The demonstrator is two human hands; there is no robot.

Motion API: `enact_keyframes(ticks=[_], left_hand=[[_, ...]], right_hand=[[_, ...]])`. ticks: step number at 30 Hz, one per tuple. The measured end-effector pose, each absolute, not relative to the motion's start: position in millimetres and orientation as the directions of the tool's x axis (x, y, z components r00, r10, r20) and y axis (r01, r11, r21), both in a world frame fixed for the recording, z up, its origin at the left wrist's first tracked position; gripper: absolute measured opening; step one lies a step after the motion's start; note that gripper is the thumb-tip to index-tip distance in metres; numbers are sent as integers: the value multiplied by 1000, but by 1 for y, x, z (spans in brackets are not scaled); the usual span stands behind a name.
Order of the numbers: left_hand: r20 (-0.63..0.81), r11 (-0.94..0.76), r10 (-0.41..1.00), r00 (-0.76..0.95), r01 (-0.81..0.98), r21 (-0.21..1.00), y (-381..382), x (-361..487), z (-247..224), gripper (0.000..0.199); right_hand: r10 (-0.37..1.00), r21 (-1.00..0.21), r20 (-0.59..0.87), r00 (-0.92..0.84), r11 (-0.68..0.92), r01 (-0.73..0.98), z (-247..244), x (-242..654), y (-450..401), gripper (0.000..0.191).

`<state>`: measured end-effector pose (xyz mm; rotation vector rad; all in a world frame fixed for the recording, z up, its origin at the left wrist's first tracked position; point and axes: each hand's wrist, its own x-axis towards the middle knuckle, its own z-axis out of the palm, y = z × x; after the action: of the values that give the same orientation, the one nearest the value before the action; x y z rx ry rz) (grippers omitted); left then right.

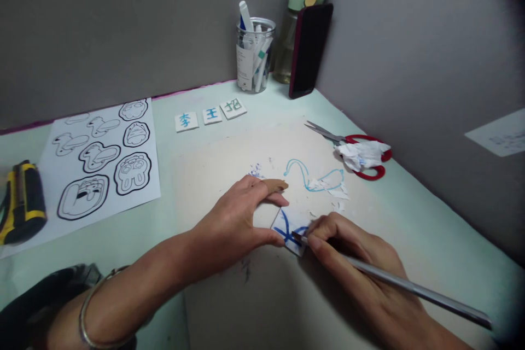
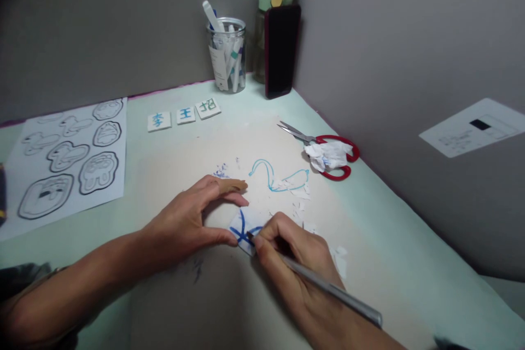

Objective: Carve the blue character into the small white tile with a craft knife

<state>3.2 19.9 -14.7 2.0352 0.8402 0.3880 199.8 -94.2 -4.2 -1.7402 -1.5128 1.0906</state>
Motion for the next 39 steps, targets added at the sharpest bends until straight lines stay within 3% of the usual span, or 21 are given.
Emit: enact_keyframes(ticks=[7,12,18,22,24,27,31,39], left_hand=[[-38,-398,694,719,427,812,19,4,-13,58],[44,-475,683,729,398,784,17,4,-17,71],[114,-539,660,743,362,761,17,4,-24,71],[103,-530,656,748,359,768,18,3,-23,70],[108,-509,669,735,347,788,18,1,-22,67],[130,-421,710,692,270,866,19,-3,-20,66],[173,-343,702,691,116,932,15,-5,-15,67],[161,-324,631,759,69,944,3,2,-8,67]], right_hand=[[979,-840,-198,45,-193,507,-2,196,-92,31],[984,-831,-171,57,-175,527,-4,195,-91,32],[976,-817,-202,86,-216,535,0,193,-90,33],[989,-836,-136,65,-150,527,0,195,-91,31],[992,-839,-58,114,-110,533,1,199,-91,31],[943,-806,81,324,-129,578,4,205,-91,26],[873,-812,146,464,-162,561,7,206,-86,28],[967,-916,-156,202,-218,336,7,198,-78,19]])
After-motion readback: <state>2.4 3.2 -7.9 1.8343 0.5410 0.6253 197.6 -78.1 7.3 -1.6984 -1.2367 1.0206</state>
